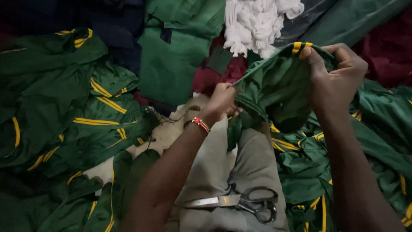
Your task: Threading a drawstring through the waistband of athletic shorts using a long needle
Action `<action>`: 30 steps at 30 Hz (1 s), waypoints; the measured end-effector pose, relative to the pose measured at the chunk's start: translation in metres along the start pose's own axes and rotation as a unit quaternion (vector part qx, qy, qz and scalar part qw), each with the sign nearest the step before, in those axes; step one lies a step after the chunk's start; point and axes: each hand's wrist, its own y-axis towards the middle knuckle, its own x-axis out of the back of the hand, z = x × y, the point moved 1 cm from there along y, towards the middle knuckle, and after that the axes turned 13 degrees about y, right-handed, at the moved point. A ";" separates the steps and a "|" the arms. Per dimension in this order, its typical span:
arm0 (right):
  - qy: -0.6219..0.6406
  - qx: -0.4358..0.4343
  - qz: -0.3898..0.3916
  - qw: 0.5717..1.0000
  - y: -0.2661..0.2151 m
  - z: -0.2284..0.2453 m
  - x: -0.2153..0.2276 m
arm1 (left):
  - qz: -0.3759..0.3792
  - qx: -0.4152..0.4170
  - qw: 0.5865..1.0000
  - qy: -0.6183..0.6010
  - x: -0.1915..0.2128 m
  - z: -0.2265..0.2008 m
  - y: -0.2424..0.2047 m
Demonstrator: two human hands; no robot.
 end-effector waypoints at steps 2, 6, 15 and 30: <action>0.003 -0.009 -0.005 1.000 -0.005 -0.008 0.002 | 0.058 0.019 0.980 -0.189 0.003 0.008 0.024; -0.032 -0.037 -0.017 0.999 -0.025 -0.006 0.004 | -0.205 -0.190 0.940 -0.196 0.054 -0.042 0.067; 0.059 -0.217 0.040 0.974 -0.050 0.008 0.002 | 0.069 -0.488 0.869 0.037 0.048 -0.092 -0.048; 0.145 -0.255 0.101 0.951 -0.085 0.023 -0.008 | 0.107 -0.367 0.914 -0.137 -0.027 -0.035 -0.070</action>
